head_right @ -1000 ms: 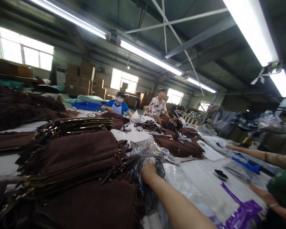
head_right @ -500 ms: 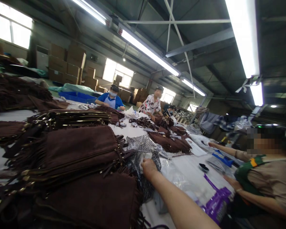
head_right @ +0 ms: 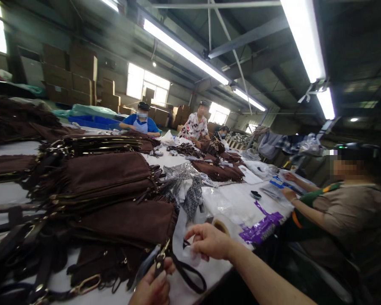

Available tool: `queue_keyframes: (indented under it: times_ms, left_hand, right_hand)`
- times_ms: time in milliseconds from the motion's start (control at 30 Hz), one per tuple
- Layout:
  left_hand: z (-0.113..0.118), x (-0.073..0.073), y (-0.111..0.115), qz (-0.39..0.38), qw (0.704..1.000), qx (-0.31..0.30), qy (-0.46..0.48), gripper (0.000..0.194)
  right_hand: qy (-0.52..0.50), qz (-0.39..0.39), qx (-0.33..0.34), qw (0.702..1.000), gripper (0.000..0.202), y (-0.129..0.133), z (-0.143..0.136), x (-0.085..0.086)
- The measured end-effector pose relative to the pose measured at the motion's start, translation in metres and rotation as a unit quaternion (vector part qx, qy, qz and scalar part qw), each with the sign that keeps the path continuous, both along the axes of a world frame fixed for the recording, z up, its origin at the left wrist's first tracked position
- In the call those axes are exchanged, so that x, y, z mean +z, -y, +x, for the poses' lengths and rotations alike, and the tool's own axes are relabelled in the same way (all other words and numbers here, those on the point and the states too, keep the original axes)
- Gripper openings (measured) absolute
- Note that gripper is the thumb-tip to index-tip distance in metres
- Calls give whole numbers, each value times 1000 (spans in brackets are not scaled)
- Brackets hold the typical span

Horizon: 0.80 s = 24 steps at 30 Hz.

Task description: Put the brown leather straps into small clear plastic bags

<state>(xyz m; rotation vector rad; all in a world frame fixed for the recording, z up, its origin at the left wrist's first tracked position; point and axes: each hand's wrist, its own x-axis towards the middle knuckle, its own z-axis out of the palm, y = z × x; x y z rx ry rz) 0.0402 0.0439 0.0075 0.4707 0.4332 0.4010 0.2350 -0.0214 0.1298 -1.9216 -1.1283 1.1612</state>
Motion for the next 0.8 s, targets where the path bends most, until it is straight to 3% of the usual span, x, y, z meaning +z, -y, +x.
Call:
queue_keyframes:
  times_ms: [133, 267, 333, 400, 533, 667, 800]
  left_hand:
    - [3, 16, 8, 83, 996, -7, 22, 67]
    - [11, 24, 27, 131, 991, -6, -10, 59]
    - [15, 26, 35, 161, 986, 1, -51, 49]
    - [18, 27, 41, 186, 978, 22, -94, 43]
    - [24, 28, 46, 201, 967, 76, -136, 42]
    - [37, 21, 53, 211, 960, 91, -162, 47]
    - [54, 14, 63, 194, 961, 91, -177, 47]
  right_hand:
    - [-4, -35, 58, 998, 44, 20, -18, 10]
    - [38, 26, 41, 998, 38, 21, -23, 4]
    - [25, 82, -9, 996, 31, 20, -22, -6]
    - [-53, 139, -67, 987, 30, 24, -19, -19]
    - [-267, 201, -110, 936, 58, 41, -12, -51]
    - [-252, 176, -57, 950, 60, 53, -10, -76]
    - [-248, 201, -156, 935, 45, 54, -9, -85]
